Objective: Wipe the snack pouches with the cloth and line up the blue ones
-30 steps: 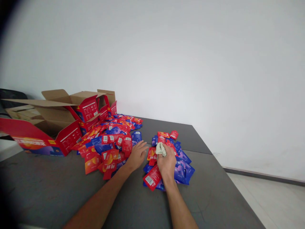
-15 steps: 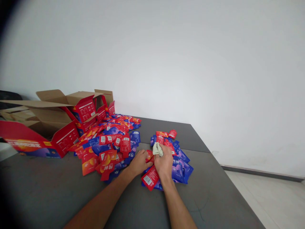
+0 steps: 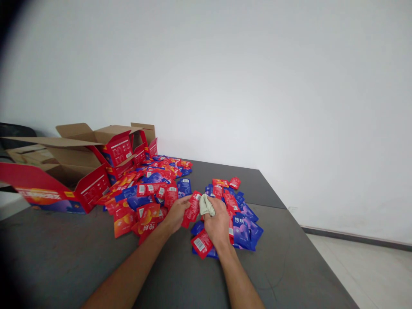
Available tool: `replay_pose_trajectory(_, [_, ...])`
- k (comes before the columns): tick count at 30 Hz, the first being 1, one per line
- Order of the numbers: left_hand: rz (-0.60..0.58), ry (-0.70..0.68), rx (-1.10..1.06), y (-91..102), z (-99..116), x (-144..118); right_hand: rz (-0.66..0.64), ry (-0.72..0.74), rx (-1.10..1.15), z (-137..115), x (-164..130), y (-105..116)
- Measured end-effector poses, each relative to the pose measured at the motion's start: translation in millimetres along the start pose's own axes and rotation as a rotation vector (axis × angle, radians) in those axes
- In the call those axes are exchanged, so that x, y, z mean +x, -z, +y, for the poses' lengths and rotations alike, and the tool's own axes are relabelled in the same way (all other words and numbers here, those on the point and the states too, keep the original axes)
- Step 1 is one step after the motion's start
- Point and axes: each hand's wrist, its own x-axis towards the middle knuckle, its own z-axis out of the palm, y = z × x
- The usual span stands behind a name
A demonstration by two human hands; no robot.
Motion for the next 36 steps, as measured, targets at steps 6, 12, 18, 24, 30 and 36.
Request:
replay_pose_trajectory(6, [-0.18,0.034,-0.194,-11.1,4.6,-7.3,-0.034,0.086,-0.034,-4.2,-3.8,-3.8])
replay_pose_trajectory(12, [-0.072,0.025,-0.25,-7.7,16.1,-3.6,-0.276,0.225,0.049,-12.1,-17.8,-18.9])
replay_pose_trajectory(18, [-0.057,0.079,-0.26,-12.6,19.4,-4.4,-0.274,0.234,0.076,-16.6,-21.7,-23.2])
replay_pose_trajectory(24, [-0.051,0.048,-0.189,-19.7,1.1,-8.0,0.008,0.076,-0.035,-9.0,-10.4,-9.1])
replay_pose_trajectory(30, [-0.04,-0.068,-0.132,-16.2,-2.6,-5.4,0.084,0.028,-0.025,-5.8,-6.3,-4.2])
replay_pose_trajectory(36, [0.205,-0.088,-0.085,-5.8,2.3,-0.5,0.115,-0.061,0.036,-5.3,-6.9,-6.8])
